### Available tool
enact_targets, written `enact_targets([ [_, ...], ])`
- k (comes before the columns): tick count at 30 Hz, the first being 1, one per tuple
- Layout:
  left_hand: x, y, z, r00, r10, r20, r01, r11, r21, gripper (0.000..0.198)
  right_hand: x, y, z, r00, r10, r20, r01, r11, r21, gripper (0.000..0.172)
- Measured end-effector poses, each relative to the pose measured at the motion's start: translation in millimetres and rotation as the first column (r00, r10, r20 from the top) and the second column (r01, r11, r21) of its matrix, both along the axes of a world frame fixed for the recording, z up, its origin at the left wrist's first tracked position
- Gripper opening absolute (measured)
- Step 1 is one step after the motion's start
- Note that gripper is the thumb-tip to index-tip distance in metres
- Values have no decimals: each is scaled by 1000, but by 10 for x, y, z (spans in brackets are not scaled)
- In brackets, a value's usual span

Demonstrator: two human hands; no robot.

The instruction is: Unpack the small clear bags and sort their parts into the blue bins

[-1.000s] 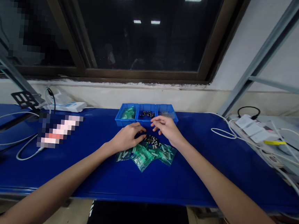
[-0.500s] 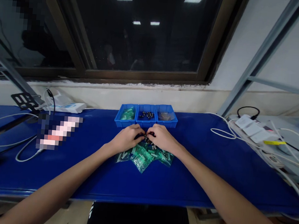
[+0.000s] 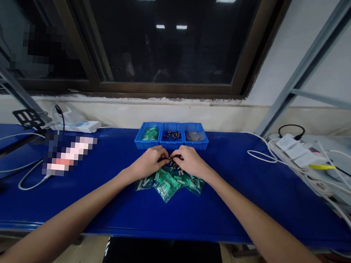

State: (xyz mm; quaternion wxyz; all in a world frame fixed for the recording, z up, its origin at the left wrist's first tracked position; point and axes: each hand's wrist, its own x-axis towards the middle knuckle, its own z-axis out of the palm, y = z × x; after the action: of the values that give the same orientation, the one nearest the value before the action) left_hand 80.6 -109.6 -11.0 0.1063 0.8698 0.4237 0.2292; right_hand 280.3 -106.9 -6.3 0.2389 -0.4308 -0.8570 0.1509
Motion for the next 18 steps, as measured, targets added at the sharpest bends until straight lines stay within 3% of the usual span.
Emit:
enact_targets([
  [8, 16, -26, 35, 997, 66, -37, -67, 998, -22, 4, 31, 28, -7, 999, 8, -48, -11, 998, -56, 26],
  [18, 17, -65, 94, 999, 35, -29, -30, 986, 162, 4, -42, -29, 15, 993, -11, -120, 16, 999, 35, 11],
])
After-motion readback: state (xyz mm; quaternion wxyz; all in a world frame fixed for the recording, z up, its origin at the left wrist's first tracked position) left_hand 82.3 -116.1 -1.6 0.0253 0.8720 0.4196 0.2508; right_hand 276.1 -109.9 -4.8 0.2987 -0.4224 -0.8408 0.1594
